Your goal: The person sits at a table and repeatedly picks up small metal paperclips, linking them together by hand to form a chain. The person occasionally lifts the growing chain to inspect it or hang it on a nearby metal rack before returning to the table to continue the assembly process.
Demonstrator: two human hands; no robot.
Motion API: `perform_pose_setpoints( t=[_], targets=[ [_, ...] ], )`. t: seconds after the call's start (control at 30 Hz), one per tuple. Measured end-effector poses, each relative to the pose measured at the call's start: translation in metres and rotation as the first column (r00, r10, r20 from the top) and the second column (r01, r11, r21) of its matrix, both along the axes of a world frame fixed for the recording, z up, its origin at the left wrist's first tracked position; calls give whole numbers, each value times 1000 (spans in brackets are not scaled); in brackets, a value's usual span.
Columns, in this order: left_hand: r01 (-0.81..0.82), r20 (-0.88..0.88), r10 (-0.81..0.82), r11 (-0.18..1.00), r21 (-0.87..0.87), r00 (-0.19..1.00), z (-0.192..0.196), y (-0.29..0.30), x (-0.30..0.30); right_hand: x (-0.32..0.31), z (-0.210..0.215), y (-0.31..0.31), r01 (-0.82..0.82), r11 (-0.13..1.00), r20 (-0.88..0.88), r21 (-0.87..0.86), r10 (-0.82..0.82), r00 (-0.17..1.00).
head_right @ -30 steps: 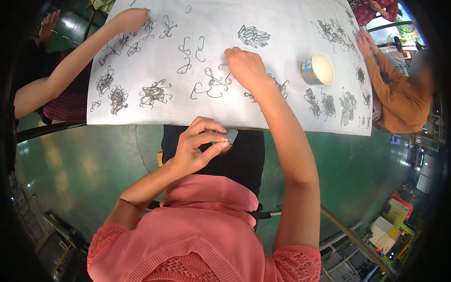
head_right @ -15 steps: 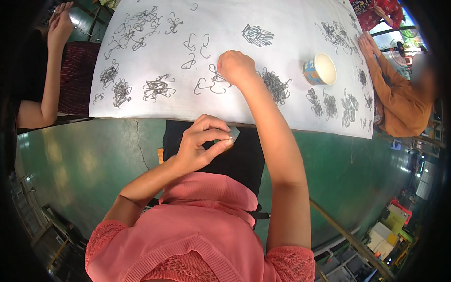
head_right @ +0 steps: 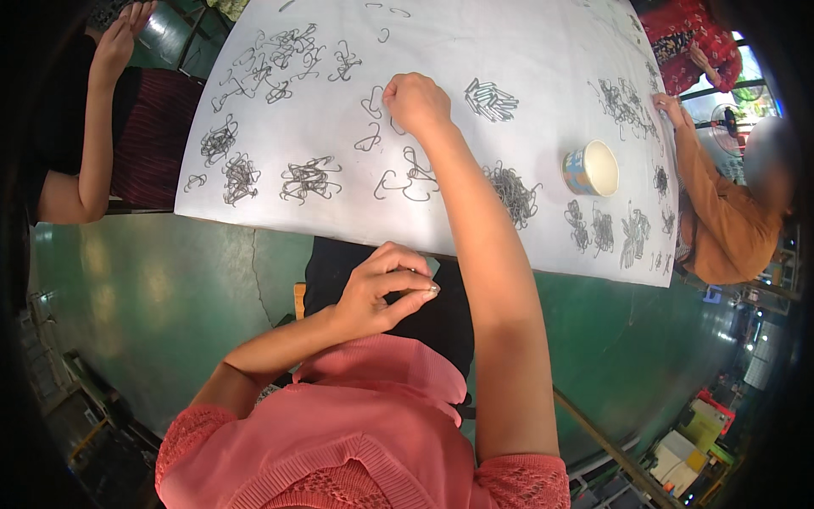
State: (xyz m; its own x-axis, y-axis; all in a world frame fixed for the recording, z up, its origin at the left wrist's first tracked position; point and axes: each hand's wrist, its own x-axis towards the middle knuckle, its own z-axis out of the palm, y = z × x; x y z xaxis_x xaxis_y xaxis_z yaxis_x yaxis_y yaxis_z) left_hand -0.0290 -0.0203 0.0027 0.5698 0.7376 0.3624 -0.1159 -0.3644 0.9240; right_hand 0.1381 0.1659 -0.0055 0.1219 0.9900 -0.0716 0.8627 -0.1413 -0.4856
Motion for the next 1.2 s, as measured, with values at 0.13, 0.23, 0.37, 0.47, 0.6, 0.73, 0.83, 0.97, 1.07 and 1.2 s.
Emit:
perform_pose_setpoints(
  t=[0.13,0.23,0.37,0.47,0.6,0.73,0.83,0.97,1.07,1.2],
  targets=[
    [6,14,-6,1000,-8,1000,-3,2,-3,-13,4,24,138,966,64,-219,-127,990],
    [4,21,-4,1000,-7,1000,-3,4,-4,-28,2,38,180,943,176,-279,-134,975],
    [-5,12,5,1000,-3,1000,-2,3,-2,-46,1,42,72,950,275,-303,15,961],
    [5,10,-5,1000,-8,1000,3,2,-1,-23,6,27,-102,964,-85,-245,84,993],
    [-9,36,8,999,43,999,7,4,2,18,40,-50,-131,957,-772,-257,-122,624],
    [-23,-1,23,1000,-18,1000,11,2,8,33,69,-137,1,981,-942,-196,-188,278],
    [-14,-18,14,1000,27,1000,14,1,14,32,90,-201,205,960,-943,-189,-236,236],
    [25,-64,-23,999,33,998,17,-1,21,10,100,-262,401,906,-942,-136,-244,232],
    [38,-94,-33,998,53,995,17,-6,25,-5,89,-287,538,839,-947,-84,-235,219],
    [75,-114,-67,995,67,991,25,-14,34,-7,75,-302,637,761,-946,-118,-281,160]
  ],
)
